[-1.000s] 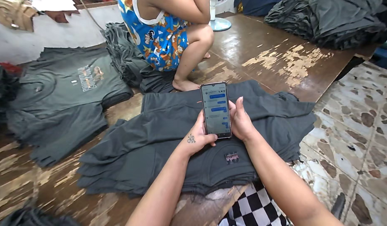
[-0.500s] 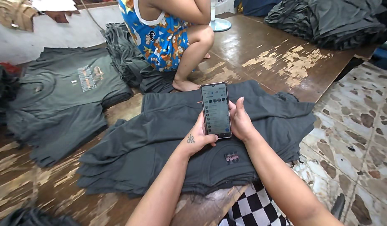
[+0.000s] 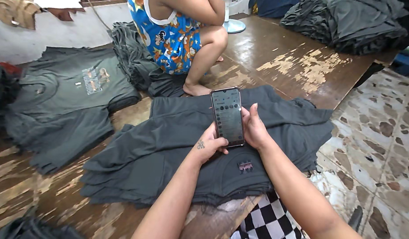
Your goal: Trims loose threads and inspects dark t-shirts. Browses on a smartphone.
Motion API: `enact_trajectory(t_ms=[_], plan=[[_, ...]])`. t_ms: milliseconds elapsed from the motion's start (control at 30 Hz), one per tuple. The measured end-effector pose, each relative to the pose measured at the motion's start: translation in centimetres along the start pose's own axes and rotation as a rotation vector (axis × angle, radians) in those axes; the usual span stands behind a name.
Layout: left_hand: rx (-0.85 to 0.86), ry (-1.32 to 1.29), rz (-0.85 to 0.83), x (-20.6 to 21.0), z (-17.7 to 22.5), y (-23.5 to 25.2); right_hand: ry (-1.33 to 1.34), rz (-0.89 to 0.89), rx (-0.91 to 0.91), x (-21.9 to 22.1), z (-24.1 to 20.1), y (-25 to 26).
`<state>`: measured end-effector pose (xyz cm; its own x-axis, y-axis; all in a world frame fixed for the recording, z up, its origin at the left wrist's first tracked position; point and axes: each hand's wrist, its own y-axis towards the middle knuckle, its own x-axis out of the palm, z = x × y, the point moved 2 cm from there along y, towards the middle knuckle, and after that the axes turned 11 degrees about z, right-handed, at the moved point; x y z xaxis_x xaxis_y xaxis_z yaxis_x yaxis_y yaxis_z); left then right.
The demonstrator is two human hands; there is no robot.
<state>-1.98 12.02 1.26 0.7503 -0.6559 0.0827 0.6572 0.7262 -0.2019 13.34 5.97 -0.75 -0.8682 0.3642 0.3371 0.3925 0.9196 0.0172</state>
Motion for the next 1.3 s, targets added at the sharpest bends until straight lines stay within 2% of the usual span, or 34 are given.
enact_trajectory(t_ms=[1300], plan=[[0.018, 0.022, -0.016, -0.04, -0.16, 0.19, 0.012, -0.015, 0.008, 0.06, -0.27, -0.08]])
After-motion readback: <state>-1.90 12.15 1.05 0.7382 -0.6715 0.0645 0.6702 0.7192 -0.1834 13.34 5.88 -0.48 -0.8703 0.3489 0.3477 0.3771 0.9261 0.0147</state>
